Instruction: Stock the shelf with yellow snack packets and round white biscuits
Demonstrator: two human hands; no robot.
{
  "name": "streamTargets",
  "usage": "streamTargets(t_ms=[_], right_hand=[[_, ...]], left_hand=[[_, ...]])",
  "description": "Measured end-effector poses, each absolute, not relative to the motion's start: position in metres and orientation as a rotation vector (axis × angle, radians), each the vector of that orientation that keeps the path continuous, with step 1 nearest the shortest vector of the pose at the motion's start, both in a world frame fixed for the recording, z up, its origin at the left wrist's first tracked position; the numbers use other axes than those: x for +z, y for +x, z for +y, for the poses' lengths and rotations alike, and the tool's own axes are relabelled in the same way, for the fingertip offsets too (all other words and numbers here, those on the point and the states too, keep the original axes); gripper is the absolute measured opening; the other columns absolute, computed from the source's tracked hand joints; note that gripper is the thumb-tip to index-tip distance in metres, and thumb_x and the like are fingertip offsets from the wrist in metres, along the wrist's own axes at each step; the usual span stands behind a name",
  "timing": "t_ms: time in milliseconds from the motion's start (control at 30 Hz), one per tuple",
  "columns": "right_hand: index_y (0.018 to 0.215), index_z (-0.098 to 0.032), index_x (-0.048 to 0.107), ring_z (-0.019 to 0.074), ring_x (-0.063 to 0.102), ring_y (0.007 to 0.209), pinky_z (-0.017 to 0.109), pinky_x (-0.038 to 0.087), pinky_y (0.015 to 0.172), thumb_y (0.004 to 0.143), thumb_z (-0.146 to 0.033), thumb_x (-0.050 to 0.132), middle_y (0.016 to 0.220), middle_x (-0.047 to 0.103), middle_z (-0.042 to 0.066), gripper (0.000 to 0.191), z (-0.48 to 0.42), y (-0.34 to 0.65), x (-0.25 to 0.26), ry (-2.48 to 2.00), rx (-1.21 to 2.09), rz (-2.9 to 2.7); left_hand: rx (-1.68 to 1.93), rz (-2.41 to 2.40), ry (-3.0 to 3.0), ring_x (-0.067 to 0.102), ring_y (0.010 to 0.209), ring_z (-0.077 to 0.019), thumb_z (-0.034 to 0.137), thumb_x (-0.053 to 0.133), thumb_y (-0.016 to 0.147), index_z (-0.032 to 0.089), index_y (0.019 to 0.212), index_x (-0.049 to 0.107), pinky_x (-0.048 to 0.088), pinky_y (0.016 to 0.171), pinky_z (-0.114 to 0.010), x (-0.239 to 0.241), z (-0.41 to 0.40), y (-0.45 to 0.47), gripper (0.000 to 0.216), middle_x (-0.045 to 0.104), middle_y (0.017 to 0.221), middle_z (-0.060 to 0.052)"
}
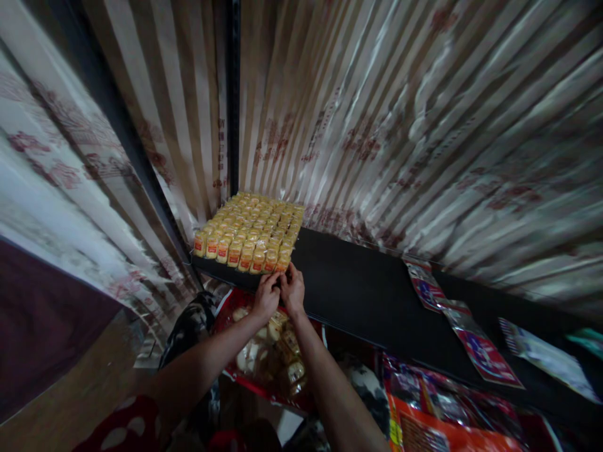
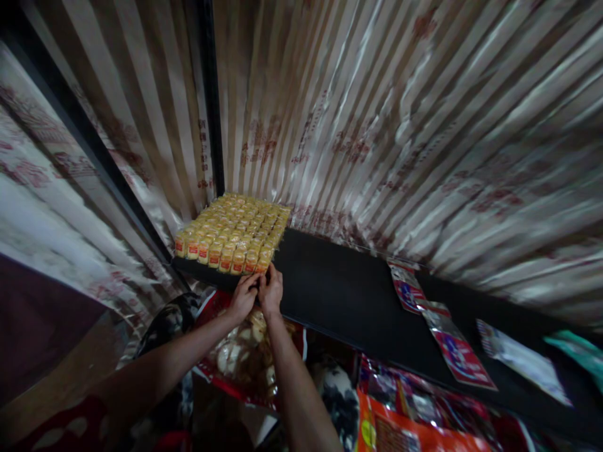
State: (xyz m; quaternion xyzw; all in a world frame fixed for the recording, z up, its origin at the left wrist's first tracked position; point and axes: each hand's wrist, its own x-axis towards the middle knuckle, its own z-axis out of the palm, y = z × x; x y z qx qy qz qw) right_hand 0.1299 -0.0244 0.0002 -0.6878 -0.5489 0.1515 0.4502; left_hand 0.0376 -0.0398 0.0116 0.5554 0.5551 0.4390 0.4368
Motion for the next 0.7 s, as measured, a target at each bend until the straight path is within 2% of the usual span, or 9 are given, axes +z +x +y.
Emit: streamTargets(t_ms=[200, 333, 500, 600, 700], right_hand=[[0.122, -0.012, 0.053, 0.0206, 0.057, 0.096, 0.037, 0.046, 0.090, 0.080, -0.030, 0.046, 0.106, 0.060, 0.013, 0.047, -0.032, 0.129, 0.000, -1.592, 0.406, -1.298], [0.116, -0.011, 0.057, 0.0206, 0.058, 0.100, 0.037, 0.045, 0.093, 0.080, -0.032, 0.045, 0.110, 0.060, 0.015, 0.043, -0.046, 0.128, 0.010, -1.556, 0.404, -1.243], [0.104, -0.017, 0.061, 0.0178, 0.062, 0.092, 0.033, 0.048, 0.087, 0.085, -0.039, 0.043, 0.101, 0.067, 0.009, 0.034, -0.094, 0.135, 0.013, -1.526, 0.499, -1.246], [0.096, -0.018, 0.064, 0.0175, 0.064, 0.086, 0.029, 0.048, 0.080, 0.086, -0.037, 0.042, 0.093, 0.070, 0.007, 0.031, -0.129, 0.144, -0.001, -1.697, 0.603, -1.360], [0.094, -0.019, 0.067, 0.0187, 0.066, 0.081, 0.026, 0.047, 0.071, 0.086, -0.033, 0.044, 0.087, 0.071, 0.008, 0.028, -0.152, 0.155, -0.019, -2.056, 0.757, -1.589]], left_hand=[[1.073, 1.407, 1.390, 0.056, 0.107, -0.0174, 0.000, 0.044, 0.069, 0.015, 0.113, 0.063, 0.042, 0.102, -0.033, 0.016, -0.042, 0.040, 0.050, 0.056, 0.115, -0.010], [1.076, 1.426, 1.457, 0.060, 0.092, -0.0146, 0.000, 0.044, 0.070, 0.014, 0.110, 0.063, 0.047, 0.093, -0.031, 0.025, -0.050, 0.036, 0.047, 0.057, 0.111, -0.010], [1.061, 1.398, 1.677, 0.059, 0.088, -0.0152, 0.003, 0.043, 0.074, 0.016, 0.088, 0.066, 0.047, 0.088, -0.029, 0.023, -0.082, 0.026, 0.030, 0.063, 0.090, -0.006], [0.878, 1.310, 1.669, 0.058, 0.086, -0.0156, 0.002, 0.046, 0.073, 0.018, 0.078, 0.066, 0.045, 0.087, -0.029, 0.007, -0.105, 0.024, 0.026, 0.064, 0.083, -0.003], [0.608, 1.263, 1.429, 0.058, 0.085, -0.0163, 0.002, 0.054, 0.072, 0.017, 0.073, 0.065, 0.046, 0.087, -0.031, -0.013, -0.121, 0.025, 0.018, 0.064, 0.080, -0.003]])
